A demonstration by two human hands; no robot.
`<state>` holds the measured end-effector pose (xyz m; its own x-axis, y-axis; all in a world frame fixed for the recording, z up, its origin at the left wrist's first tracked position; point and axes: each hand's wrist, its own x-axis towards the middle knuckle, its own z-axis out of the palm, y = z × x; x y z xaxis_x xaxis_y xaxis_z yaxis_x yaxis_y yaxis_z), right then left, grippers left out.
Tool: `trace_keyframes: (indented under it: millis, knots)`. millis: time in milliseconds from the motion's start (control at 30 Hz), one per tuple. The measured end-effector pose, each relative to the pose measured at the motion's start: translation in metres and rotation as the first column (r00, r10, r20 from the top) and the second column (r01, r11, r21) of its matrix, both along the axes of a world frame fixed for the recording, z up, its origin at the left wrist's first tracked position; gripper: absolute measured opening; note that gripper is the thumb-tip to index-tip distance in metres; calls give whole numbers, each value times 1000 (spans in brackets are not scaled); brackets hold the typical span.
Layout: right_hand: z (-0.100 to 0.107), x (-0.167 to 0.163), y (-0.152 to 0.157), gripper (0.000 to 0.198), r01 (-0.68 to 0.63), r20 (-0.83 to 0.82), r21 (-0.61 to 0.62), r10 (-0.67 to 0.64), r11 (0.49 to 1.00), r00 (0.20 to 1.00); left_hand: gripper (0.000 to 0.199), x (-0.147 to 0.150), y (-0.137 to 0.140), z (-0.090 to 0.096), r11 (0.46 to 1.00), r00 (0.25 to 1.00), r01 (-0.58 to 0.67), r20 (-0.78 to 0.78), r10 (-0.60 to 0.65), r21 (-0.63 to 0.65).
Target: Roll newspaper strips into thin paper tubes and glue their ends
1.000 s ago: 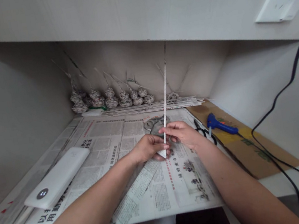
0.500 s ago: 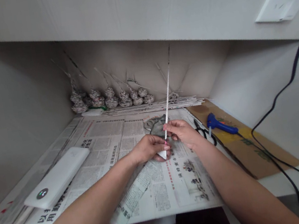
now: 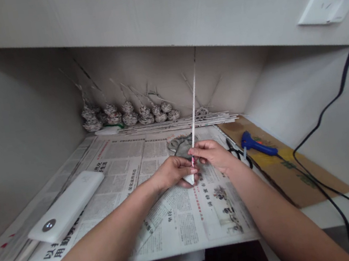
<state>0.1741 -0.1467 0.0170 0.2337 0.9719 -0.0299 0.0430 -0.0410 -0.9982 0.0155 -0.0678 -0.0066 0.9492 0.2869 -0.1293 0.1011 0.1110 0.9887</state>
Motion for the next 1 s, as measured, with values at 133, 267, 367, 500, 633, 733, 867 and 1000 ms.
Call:
trace_keyframes:
  millis: [133,267,367,500,633,733,867,1000]
  knots:
    - [1,-2,0,32,89,-7,37,-89,995,996,36,0,0,0,1000,1000,-7,-13,7,6]
    - [2,0,-1,35,-60,13,1,60,998,998,35,0,0,1,1000,1000,-10,0,10,5]
    - [-1,1,1,30,44,38,36,-46,998,998,37,0,0,1,1000,1000,11,-14,-11,10]
    - [-1,1,1,31,65,45,53,-67,996,997,38,0,0,1,1000,1000,-1,-15,1,14]
    - [1,0,0,33,-27,32,30,26,999,999,38,0,0,1,1000,1000,-5,-18,5,7]
    - [0,1,1,30,97,11,63,-98,993,995,38,-1,0,2,1000,1000,1,-16,-1,0]
    - [0,4,1,33,26,-31,38,-25,999,999,40,-1,0,3,1000,1000,-9,-19,9,1]
    - [0,4,2,29,46,-41,64,-43,997,998,41,0,1,1,1000,999,-19,-33,19,-1]
